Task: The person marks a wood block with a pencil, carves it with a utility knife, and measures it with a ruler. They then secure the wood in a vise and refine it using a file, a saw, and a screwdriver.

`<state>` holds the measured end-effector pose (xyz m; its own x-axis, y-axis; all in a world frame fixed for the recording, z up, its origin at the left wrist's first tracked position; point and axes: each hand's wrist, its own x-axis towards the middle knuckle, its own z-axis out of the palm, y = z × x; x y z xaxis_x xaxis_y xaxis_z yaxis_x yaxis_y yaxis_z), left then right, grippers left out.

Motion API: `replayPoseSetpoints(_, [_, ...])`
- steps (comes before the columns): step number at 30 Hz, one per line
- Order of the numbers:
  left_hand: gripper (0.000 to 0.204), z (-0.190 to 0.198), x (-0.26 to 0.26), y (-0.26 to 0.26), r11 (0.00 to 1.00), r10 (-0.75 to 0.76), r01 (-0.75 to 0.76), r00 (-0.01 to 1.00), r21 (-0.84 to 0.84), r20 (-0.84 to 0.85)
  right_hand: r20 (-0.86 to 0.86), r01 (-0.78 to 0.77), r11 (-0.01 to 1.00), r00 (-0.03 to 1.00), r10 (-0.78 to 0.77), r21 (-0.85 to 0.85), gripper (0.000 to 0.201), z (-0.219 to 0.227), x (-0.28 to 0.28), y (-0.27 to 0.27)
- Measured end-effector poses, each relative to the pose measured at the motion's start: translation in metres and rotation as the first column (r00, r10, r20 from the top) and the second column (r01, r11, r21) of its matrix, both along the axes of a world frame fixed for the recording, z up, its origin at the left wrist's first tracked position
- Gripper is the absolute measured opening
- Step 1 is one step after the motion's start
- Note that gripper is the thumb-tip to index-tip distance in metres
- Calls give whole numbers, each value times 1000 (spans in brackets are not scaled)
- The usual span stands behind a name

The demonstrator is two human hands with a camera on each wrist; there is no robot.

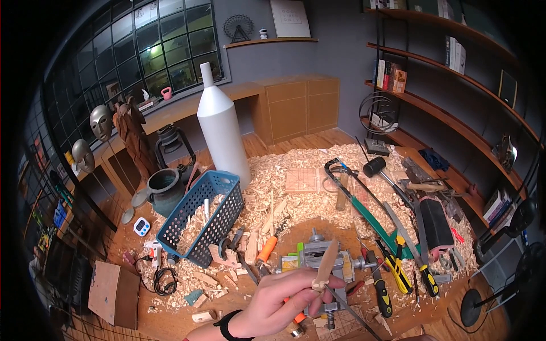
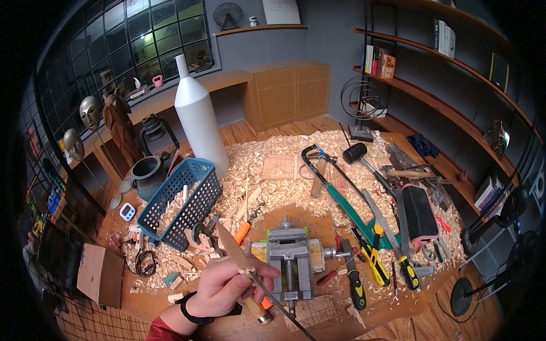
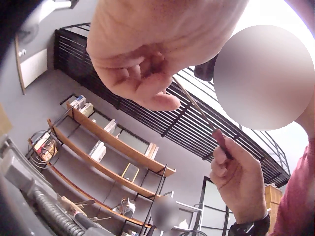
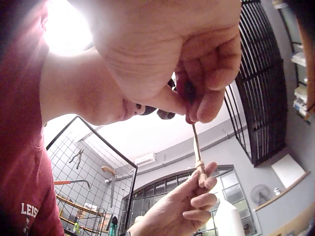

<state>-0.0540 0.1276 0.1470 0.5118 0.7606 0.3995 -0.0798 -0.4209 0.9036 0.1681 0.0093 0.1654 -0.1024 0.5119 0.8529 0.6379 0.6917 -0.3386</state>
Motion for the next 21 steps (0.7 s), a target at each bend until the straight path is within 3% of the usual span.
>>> replayPoseSetpoints(12, [43,-1,-3,-6,989,-7,8,1000,-144,11,68,11,996,998,-5,-91,27,3,-1,-2])
replayPoseSetpoints(17, [45,1,-3,-10,922,-104,152,983,-357,152,31,31,991,999,-27,-128,20,-7,-5,3])
replayPoseSetpoints(21, [46,3,-6,-9,884,-152,230,965,-407,214,-32,97,982,994,-103,-161,11,-9,-4,4])
